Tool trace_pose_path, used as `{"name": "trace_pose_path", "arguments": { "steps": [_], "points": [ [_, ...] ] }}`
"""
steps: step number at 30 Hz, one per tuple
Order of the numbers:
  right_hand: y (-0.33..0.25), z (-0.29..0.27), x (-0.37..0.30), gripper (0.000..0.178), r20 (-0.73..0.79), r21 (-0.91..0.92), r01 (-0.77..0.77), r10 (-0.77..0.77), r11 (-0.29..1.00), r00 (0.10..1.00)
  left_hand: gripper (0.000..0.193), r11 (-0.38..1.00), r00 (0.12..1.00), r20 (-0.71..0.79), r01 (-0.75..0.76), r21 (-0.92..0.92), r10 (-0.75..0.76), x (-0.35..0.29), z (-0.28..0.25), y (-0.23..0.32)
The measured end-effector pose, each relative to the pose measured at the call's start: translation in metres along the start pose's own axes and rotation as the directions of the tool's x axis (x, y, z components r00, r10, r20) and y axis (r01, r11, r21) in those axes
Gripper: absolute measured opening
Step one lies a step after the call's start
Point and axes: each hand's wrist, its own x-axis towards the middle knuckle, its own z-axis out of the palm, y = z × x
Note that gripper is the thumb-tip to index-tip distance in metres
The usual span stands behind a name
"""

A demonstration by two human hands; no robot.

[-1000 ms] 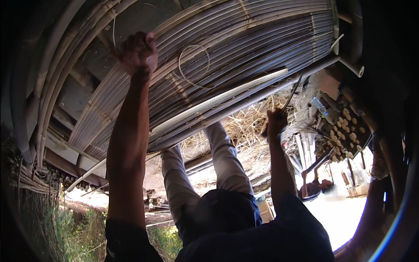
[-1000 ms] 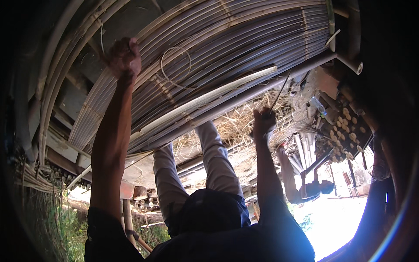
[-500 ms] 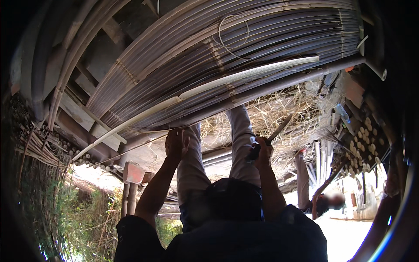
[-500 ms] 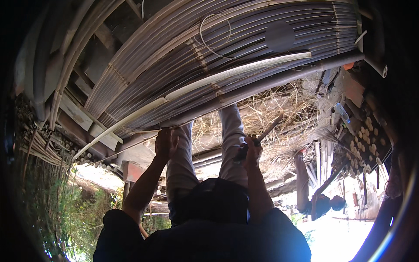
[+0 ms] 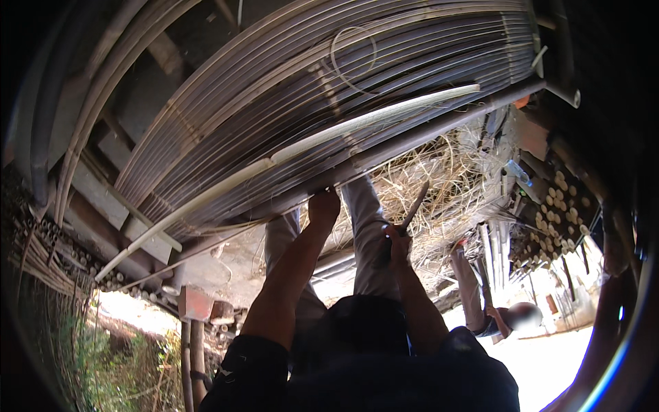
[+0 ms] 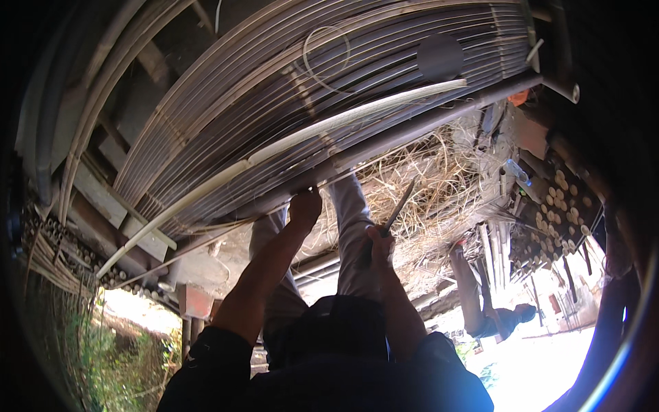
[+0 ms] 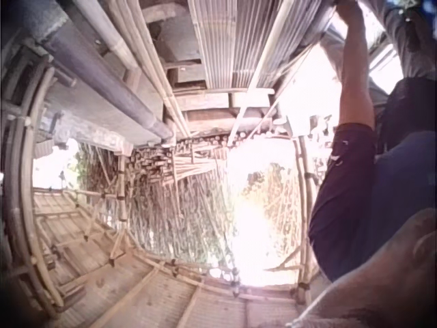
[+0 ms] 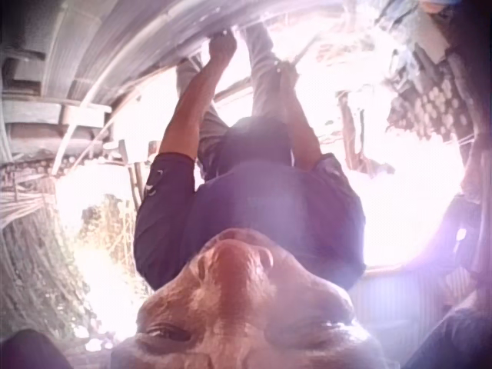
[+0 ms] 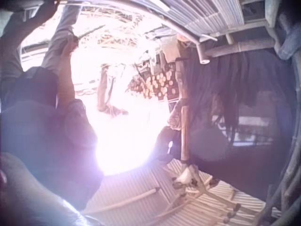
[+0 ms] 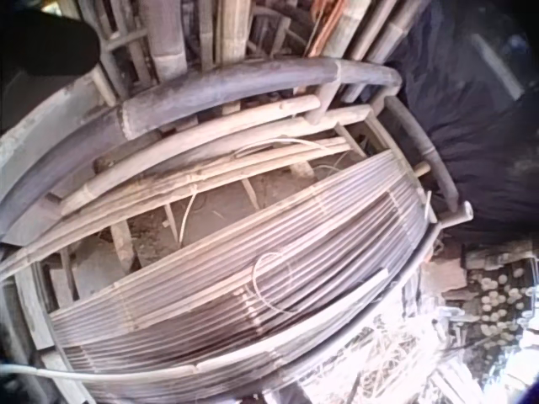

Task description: The person uses a curved knife to split long bamboo poles into thin strips. They hold the bamboo with one hand and strike it with the knife to separate the fibers, then arrange the resulting strips on a bamboo rack.

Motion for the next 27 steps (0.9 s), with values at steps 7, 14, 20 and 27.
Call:
{"name": "trace_pose_path", "arguments": {
  "steps": [7,14,20,27],
  "points": [
    [0.014,-0.004,-0.009,0.022,-0.093,0.267,-0.14,0.17,0.953,0.981,0.023,0.972,0.968,0.088,-0.234,-0.027,0.236,-0.032,-0.002,-0.028],
    [-0.021,-0.036,-0.048,0.03,-0.062,0.307,0.013,0.007,0.952,0.998,0.042,0.964,0.966,0.172,-0.154,-0.217,0.193,-0.066,-0.033,-0.056],
    [-0.02,-0.061,-0.075,0.039,-0.163,0.337,0.094,-0.041,0.937,0.986,0.038,0.844,0.92,0.133,-0.272,-0.461,0.369,-0.051,-0.034,-0.073],
    [0.019,-0.094,-0.106,0.067,-0.265,0.389,0.253,-0.155,0.886,0.952,0.04,0.838,0.852,-0.321,-0.495,-0.231,0.414,-0.112,-0.186,-0.084]
  ]
}}
